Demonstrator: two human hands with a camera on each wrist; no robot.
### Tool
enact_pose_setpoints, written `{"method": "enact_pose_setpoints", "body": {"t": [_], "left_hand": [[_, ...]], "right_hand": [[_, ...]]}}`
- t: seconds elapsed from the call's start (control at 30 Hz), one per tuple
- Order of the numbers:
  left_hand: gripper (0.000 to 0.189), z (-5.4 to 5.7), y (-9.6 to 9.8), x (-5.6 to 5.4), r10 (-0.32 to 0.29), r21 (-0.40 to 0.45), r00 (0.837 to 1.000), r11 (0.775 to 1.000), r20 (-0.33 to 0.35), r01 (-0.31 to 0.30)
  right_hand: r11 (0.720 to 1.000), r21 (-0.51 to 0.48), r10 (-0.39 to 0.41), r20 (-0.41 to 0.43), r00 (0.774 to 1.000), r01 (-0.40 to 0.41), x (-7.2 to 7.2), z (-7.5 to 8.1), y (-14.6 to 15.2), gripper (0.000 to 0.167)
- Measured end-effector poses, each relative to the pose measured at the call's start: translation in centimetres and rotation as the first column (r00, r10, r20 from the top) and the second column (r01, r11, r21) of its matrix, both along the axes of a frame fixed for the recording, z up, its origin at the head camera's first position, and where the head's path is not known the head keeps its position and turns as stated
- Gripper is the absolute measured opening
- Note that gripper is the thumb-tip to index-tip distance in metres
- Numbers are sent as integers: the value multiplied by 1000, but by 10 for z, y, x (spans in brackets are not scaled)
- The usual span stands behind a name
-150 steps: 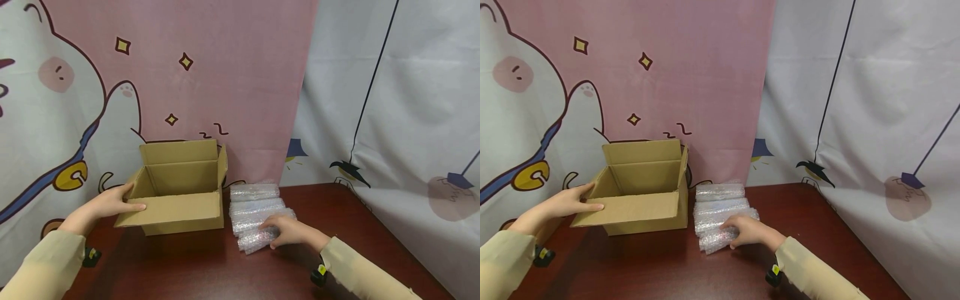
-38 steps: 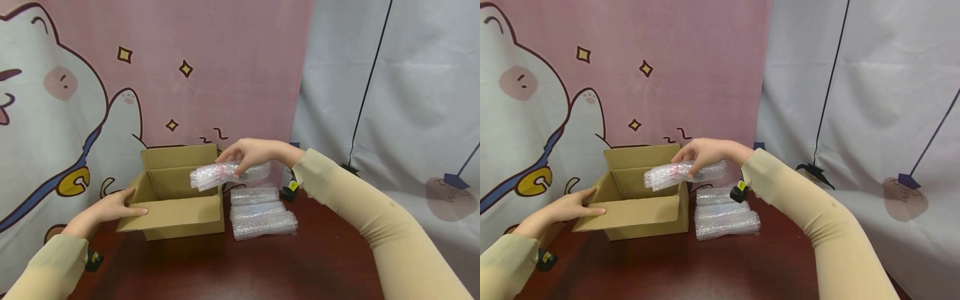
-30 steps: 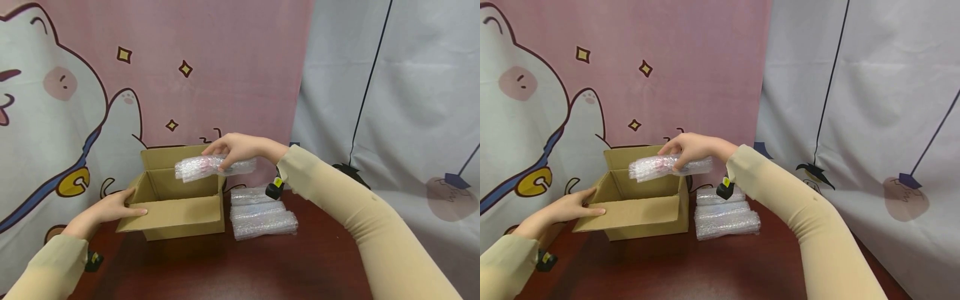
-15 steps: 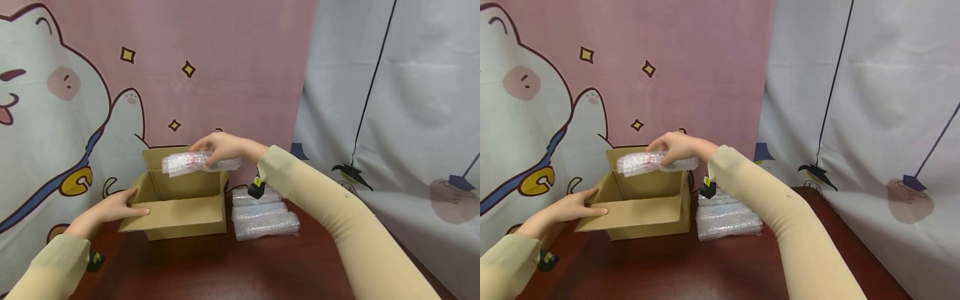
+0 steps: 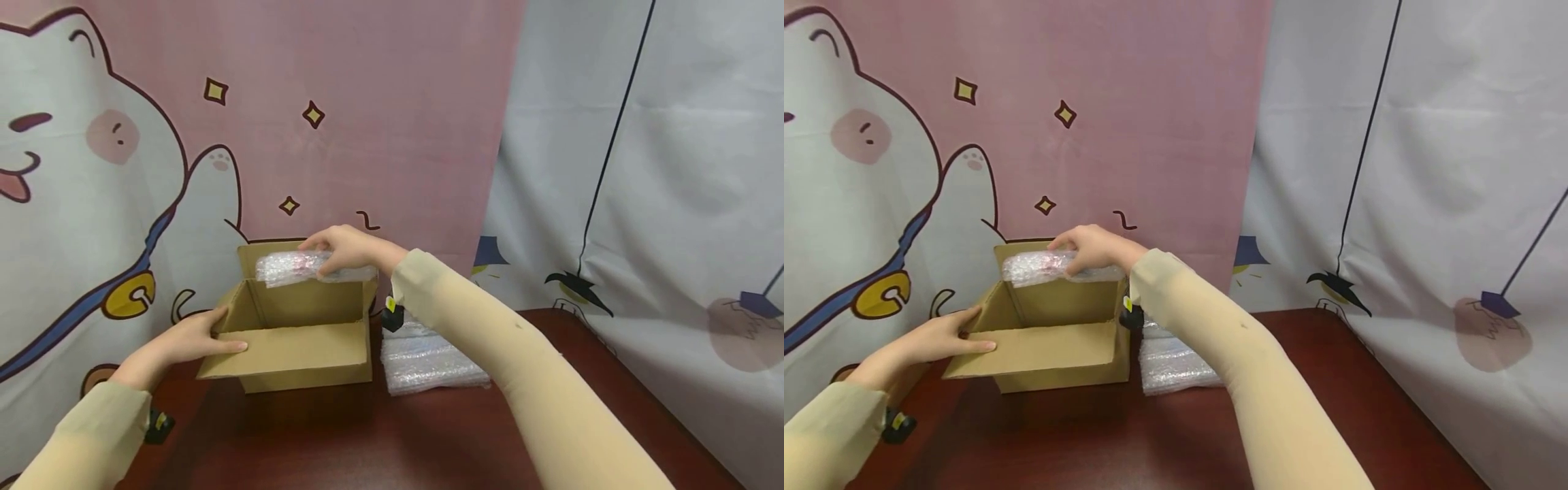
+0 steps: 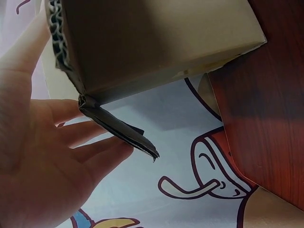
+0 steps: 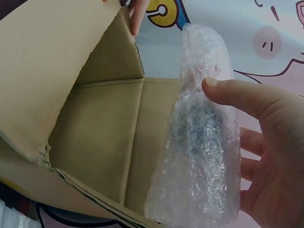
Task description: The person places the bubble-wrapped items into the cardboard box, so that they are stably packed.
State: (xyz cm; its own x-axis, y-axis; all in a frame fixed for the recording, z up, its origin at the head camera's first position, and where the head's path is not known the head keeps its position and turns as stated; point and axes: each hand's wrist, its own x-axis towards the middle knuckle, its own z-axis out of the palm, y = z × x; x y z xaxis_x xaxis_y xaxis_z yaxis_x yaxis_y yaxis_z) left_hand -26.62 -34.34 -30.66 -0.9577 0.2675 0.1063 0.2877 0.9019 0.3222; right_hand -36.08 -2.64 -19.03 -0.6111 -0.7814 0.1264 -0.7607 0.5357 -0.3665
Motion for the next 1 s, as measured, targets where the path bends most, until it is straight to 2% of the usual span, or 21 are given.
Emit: {"method": "enact_pose_setpoints", "body": {"t": [0.3, 0.6, 0.77, 1.0], "left_hand": [[105, -2, -4, 1, 12, -4, 1000, 1000, -1, -12], [105, -3, -3, -3, 13, 1, 1000, 1000, 7, -13], [105, -6, -4, -3, 15, 6, 1000, 1000, -4, -15], [106, -5, -5, -2, 18, 10, 1000, 1000, -10, -17]], "right_hand": [[998, -61, -7, -3, 1000, 7, -15, -21, -20, 60], [993, -92, -80, -3, 997, 79, -29, -44, -35, 59], [989, -106, -101, 20, 995, 102, -34, -51, -42, 59], [985, -77, -153, 13, 988, 153, -41, -59, -46, 59]]}}
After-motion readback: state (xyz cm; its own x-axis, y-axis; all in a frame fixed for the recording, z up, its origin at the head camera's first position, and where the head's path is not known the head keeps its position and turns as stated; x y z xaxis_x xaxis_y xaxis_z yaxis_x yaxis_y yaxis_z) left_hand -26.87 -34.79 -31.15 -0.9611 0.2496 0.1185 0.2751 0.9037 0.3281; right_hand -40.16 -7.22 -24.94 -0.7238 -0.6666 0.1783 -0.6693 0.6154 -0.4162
